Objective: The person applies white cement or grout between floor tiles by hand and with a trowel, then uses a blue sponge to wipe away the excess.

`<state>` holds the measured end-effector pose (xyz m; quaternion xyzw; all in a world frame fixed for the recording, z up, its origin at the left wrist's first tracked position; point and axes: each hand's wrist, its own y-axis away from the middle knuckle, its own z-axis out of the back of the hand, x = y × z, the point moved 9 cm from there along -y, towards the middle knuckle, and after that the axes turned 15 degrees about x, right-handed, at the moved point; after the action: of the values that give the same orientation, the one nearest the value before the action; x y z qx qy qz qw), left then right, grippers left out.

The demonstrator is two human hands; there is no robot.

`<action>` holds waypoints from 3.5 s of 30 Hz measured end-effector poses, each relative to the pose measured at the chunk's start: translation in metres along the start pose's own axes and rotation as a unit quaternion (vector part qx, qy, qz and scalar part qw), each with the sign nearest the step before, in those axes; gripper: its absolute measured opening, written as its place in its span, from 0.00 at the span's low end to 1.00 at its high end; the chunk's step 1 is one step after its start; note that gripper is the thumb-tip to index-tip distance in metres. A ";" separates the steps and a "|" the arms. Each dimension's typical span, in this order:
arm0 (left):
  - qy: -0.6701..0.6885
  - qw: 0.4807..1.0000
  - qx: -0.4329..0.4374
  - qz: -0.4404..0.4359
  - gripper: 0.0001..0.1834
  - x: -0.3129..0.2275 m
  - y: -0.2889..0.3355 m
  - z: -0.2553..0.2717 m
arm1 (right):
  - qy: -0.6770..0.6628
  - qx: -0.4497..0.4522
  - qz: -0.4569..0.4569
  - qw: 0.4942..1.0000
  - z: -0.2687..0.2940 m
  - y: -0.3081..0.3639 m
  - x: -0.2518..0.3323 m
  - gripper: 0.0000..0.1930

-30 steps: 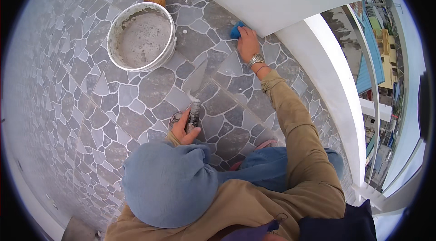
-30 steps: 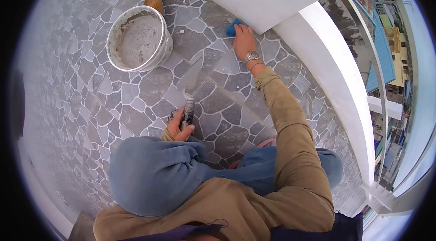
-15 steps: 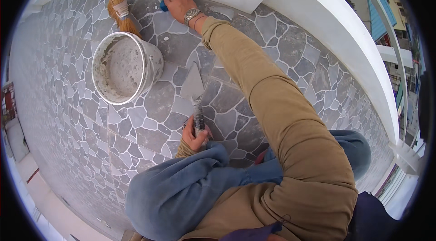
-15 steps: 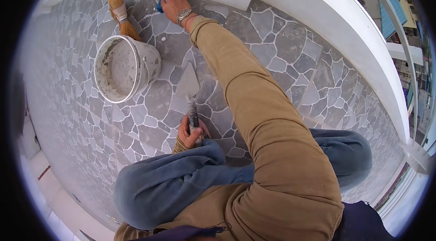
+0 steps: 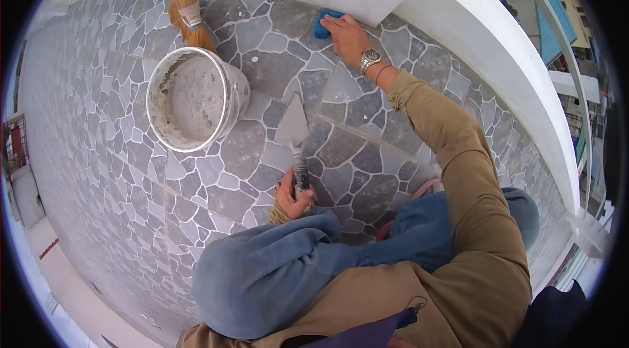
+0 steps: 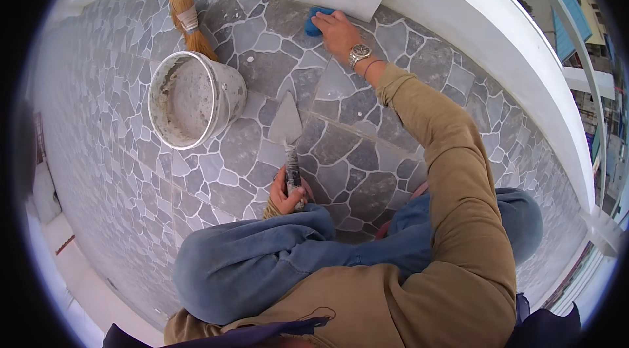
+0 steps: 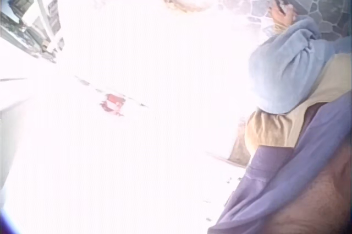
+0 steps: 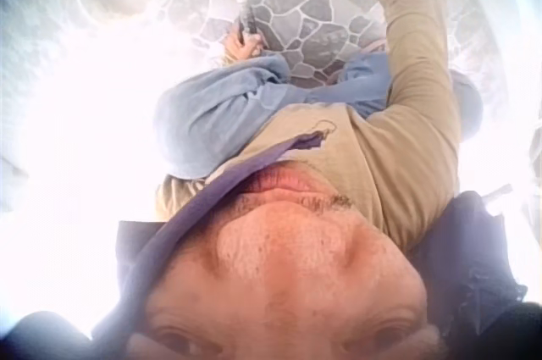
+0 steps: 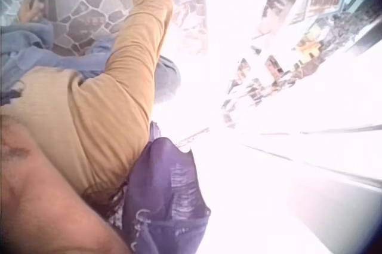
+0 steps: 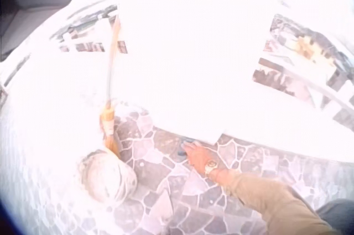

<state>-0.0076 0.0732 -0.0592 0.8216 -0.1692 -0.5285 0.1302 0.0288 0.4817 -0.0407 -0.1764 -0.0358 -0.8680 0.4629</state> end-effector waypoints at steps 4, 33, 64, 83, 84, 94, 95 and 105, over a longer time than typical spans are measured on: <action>-0.006 1.000 0.021 0.006 0.38 -0.004 -0.010 -0.013 | -0.015 -0.039 -0.010 0.999 -0.025 -0.115 0.048 0.11; -0.610 0.784 -0.098 0.062 0.46 -0.100 -0.151 0.032 | 0.040 0.161 -0.139 0.976 0.050 0.120 -0.036 0.19; -0.724 0.628 -0.036 0.284 0.57 -0.142 -0.148 0.056 | 0.016 0.178 -0.187 0.966 0.039 0.114 -0.053 0.22; -0.734 0.614 -0.027 0.289 0.56 -0.150 -0.170 0.049 | 0.010 0.156 -0.205 0.966 0.043 0.116 -0.059 0.21; -0.724 0.627 -0.022 0.288 0.57 -0.150 -0.172 0.049 | -0.003 0.138 -0.201 0.970 0.045 0.116 -0.062 0.21; -0.702 0.628 -0.041 0.333 0.59 -0.152 -0.175 0.037 | -0.037 0.141 -0.251 0.957 0.054 0.115 -0.044 0.20; -0.706 0.632 -0.048 0.315 0.56 -0.164 -0.186 0.035 | -0.040 0.142 -0.247 0.958 0.052 0.112 -0.041 0.20; -0.706 0.634 -0.049 0.312 0.59 -0.162 -0.195 0.033 | -0.021 0.141 -0.228 0.963 0.039 0.116 -0.053 0.21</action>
<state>-0.0725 0.3168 -0.0153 0.0884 -0.4295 -0.8828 0.1687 0.1613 0.4663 -0.0337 -0.1146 -0.2068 -0.9327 0.2723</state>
